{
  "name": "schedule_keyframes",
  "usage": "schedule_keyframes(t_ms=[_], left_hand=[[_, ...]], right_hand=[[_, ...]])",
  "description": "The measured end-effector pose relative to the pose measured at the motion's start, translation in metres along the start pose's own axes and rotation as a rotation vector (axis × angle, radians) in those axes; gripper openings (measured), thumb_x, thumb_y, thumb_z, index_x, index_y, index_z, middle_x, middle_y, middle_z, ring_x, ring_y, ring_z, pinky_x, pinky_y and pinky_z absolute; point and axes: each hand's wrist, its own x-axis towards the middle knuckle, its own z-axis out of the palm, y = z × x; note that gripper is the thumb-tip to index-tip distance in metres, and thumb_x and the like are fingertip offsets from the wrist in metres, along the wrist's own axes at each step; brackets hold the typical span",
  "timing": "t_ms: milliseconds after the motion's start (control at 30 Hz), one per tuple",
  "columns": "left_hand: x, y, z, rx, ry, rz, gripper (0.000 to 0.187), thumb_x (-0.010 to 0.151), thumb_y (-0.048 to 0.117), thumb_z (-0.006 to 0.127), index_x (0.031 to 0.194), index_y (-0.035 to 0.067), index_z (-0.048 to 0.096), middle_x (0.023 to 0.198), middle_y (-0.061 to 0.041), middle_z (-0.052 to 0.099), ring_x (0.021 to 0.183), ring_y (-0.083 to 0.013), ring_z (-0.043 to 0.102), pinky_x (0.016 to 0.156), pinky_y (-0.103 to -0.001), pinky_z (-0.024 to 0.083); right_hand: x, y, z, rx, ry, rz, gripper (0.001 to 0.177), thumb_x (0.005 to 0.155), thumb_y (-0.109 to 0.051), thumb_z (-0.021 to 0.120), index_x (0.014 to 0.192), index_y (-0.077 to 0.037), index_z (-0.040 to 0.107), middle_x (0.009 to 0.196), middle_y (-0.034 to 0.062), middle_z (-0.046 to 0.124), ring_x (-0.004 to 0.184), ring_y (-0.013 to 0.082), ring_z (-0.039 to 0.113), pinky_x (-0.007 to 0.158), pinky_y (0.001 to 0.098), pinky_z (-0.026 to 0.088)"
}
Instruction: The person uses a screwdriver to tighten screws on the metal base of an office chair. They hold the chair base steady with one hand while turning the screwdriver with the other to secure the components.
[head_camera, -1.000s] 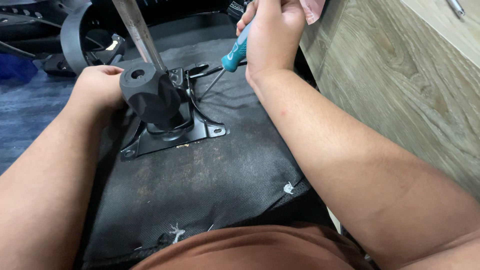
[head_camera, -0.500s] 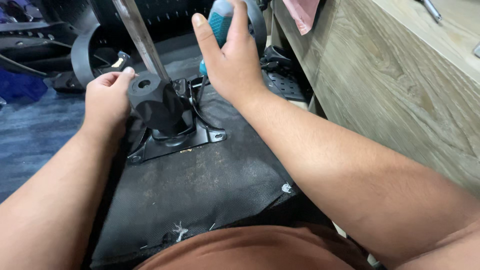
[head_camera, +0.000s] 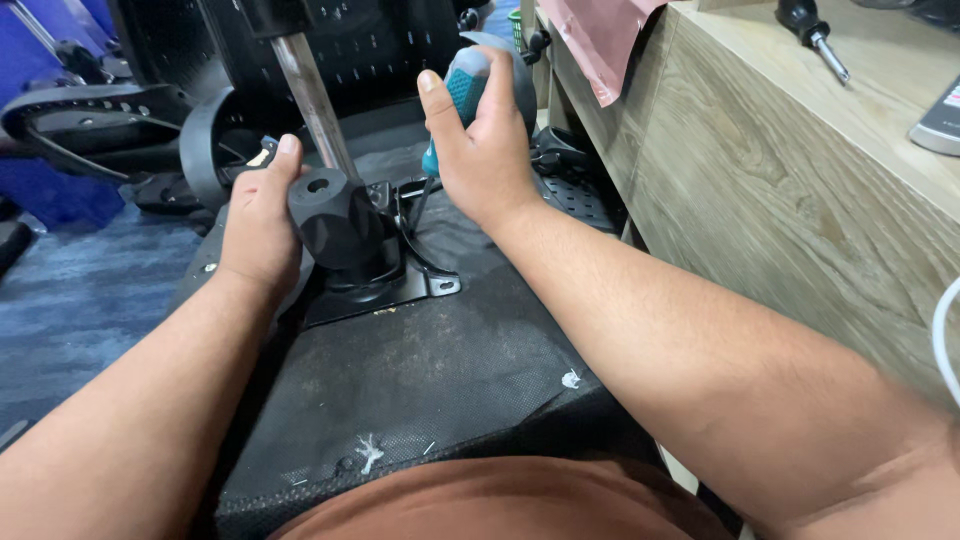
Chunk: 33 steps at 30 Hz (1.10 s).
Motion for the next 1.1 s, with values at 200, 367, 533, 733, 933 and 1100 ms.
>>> schedule_keyframes(t_ms=[200,367,533,733,933,1100], left_hand=[[-0.01,0.013,0.006,0.051,-0.042,0.002,0.056,0.113,0.047,0.043,0.087,0.004,0.069,0.081,0.0,0.066,0.074,-0.0098,0.057,0.072,-0.026,0.045],[-0.019,0.029,0.013,0.271,-0.08,0.051,0.061,0.109,0.051,0.043,0.085,0.003,0.071,0.078,0.001,0.065,0.071,-0.0091,0.055,0.069,-0.026,0.046],[-0.031,0.055,0.02,0.464,-0.171,-0.001,0.044,0.09,0.047,0.068,0.091,0.003,0.071,0.079,0.0,0.066,0.073,-0.009,0.058,0.069,-0.026,0.048],[-0.038,0.079,0.03,0.503,-0.195,-0.053,0.037,0.077,0.034,0.081,0.094,0.003,0.069,0.082,0.0,0.068,0.074,-0.0099,0.062,0.068,-0.027,0.051],[-0.041,0.087,0.03,0.544,-0.229,-0.086,0.032,0.076,0.031,0.08,0.091,0.004,0.07,0.08,-0.001,0.069,0.073,-0.0095,0.062,0.067,-0.027,0.051],[-0.044,0.09,0.032,0.535,-0.23,-0.102,0.03,0.075,0.029,0.079,0.088,0.004,0.07,0.078,0.0,0.069,0.071,-0.0086,0.062,0.066,-0.026,0.051]], right_hand=[[-0.002,-0.009,-0.001,-0.082,0.052,-0.104,0.036,0.11,-0.029,0.065,0.129,-0.007,0.043,0.094,0.0047,0.061,0.082,0.0142,0.063,0.074,0.0316,0.055],[0.002,-0.021,-0.005,0.081,0.157,-0.165,0.03,0.114,-0.025,0.061,0.132,-0.01,0.043,0.091,0.0036,0.059,0.074,0.0095,0.063,0.072,0.027,0.056],[0.001,-0.035,-0.004,0.145,0.155,-0.111,0.032,0.111,-0.022,0.06,0.133,-0.01,0.04,0.094,0.0019,0.06,0.076,0.0084,0.062,0.069,0.0255,0.054],[0.002,-0.05,-0.001,0.128,0.171,-0.075,0.035,0.109,-0.019,0.061,0.136,-0.009,0.042,0.097,0.003,0.06,0.078,0.011,0.061,0.072,0.0278,0.054],[0.009,-0.051,-0.002,-0.195,0.206,-0.426,0.03,0.116,-0.017,0.061,0.138,-0.011,0.043,0.127,0.0061,0.058,0.116,0.0161,0.06,0.106,0.0312,0.049],[0.022,-0.066,0.001,0.028,0.16,-0.181,0.034,0.11,-0.019,0.061,0.139,-0.01,0.047,0.112,0.0037,0.058,0.097,0.0137,0.059,0.094,0.0286,0.051]])
